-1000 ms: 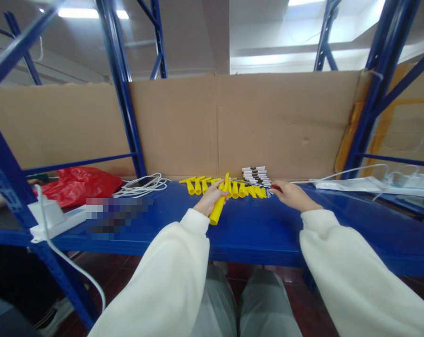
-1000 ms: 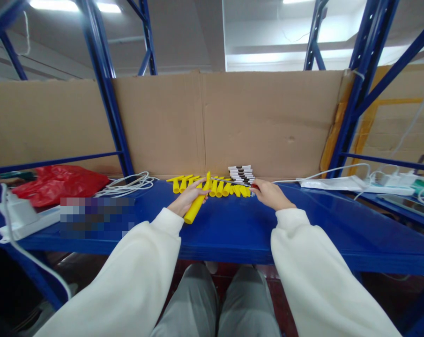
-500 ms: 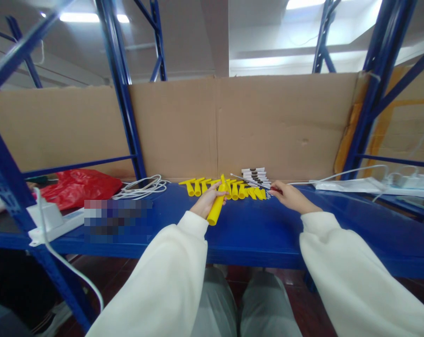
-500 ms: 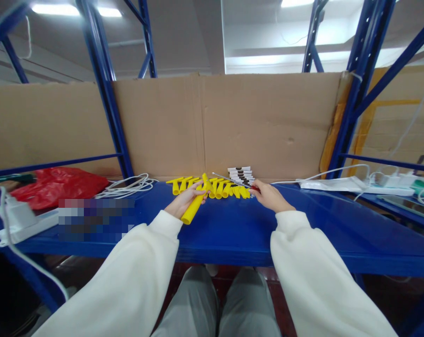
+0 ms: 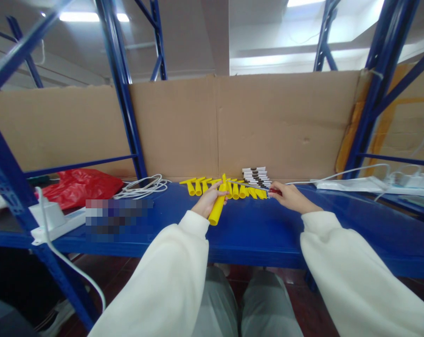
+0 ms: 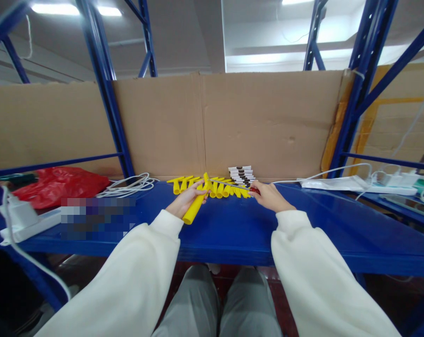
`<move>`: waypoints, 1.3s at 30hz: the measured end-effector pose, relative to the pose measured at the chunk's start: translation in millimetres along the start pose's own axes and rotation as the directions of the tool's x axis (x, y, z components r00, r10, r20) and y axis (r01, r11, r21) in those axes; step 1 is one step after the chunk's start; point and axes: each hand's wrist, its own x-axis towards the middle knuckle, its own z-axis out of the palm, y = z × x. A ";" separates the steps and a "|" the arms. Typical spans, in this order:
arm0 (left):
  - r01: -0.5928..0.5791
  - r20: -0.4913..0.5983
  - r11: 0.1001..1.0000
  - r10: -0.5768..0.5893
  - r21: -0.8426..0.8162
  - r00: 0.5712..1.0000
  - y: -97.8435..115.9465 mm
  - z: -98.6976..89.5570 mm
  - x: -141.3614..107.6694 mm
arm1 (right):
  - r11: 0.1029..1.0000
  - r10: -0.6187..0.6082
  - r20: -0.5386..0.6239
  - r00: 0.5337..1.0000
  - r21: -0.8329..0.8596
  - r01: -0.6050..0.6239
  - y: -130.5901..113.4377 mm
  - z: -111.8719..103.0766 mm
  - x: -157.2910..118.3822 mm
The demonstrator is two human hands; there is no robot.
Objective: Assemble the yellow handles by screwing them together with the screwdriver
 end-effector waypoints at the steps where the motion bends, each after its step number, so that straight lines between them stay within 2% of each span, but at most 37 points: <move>1: 0.002 -0.001 1.000 -0.002 0.007 1.000 0.3 0.5 -0.6 | 1.000 -0.002 0.003 1.000 -0.002 0.002 -0.3 -0.3 0.0; 25: -0.021 -0.005 1.000 0.021 0.022 1.000 -0.6 0.1 1.1 | 0.999 -0.013 0.018 1.000 -0.035 0.013 1.8 0.8 0.6; 39: -0.021 -0.013 1.000 0.021 0.022 1.000 -1.9 0.7 0.8 | 0.999 -0.043 -0.027 0.999 -0.032 0.042 4.0 3.0 0.9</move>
